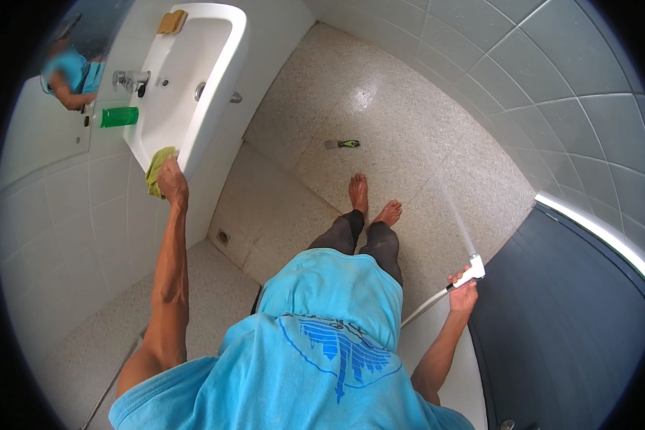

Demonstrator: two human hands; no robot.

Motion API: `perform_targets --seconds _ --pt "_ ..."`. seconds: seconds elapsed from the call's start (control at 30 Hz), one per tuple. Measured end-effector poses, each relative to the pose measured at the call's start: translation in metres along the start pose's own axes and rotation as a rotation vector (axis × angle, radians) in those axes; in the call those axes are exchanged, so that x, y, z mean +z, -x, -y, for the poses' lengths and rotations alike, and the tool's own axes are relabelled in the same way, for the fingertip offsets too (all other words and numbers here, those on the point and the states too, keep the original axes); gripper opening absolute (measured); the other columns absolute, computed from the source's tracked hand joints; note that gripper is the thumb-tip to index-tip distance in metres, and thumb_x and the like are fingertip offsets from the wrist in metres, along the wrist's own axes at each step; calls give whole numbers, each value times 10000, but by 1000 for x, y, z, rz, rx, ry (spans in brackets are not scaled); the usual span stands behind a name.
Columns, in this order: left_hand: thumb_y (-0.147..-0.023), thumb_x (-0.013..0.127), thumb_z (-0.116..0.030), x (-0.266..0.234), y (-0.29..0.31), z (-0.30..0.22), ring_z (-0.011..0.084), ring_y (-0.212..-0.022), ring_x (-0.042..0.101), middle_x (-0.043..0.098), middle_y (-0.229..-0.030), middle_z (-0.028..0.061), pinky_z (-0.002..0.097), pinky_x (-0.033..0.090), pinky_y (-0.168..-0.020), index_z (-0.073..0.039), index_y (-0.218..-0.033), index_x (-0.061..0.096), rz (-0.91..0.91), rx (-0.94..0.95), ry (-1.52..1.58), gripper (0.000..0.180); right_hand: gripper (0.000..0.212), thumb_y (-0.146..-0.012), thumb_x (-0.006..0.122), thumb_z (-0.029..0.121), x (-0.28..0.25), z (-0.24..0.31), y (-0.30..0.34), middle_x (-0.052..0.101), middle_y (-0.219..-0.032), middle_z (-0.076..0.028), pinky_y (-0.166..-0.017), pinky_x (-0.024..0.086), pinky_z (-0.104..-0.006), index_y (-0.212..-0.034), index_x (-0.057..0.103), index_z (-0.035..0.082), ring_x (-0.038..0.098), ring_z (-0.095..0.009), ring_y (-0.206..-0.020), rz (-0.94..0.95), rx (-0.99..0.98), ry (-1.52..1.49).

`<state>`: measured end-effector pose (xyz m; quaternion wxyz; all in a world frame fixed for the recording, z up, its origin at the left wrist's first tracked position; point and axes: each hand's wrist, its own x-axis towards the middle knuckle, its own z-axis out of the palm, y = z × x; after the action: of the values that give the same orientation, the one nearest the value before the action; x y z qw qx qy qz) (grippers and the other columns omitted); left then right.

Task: The person enters a bathroom and uses a handheld bidet sprayer to rinse the tiled floor. They move around the room, spraying water on the floor near the toilet and sink, then return the sprayer to its holder.

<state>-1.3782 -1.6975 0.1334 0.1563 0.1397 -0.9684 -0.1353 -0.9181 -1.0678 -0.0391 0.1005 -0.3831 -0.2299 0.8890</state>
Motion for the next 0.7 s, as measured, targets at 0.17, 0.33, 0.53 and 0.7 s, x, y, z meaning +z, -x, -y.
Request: perform_targets --seconds 0.17,0.33,0.53,0.7 --pt "-954 423 -298 1 2 -2 384 -755 598 657 -854 242 443 440 -726 39 -932 670 6 -9 15 419 654 -727 811 407 8 0 5 559 -904 -65 -856 438 -433 -1214 584 34 535 -216 -853 -7 24 10" --pt "-957 434 -304 -2 1 -2 385 -745 591 650 -845 242 442 441 -718 36 -928 665 11 0 -24 412 653 -744 796 418 11 1 1 572 -912 -69 -857 435 -443 -1226 587 30 537 -219 -835 27 41 43" --pt "-958 439 -309 3 0 7 334 -680 541 602 -757 214 439 415 -669 48 -865 623 -22 39 4 412 656 -732 804 404 14 2 -2 594 -922 -82 -855 454 -441 -1215 587 17 556 -228 -838 16 37 35" --pt "-956 436 -302 0 2 1 368 -701 572 635 -793 232 446 430 -691 45 -890 650 -2 9 -6 412 645 -744 795 388 13 5 -2 613 -926 -91 -832 473 -436 -1205 579 -7 578 -232 -833 -13 105 102"
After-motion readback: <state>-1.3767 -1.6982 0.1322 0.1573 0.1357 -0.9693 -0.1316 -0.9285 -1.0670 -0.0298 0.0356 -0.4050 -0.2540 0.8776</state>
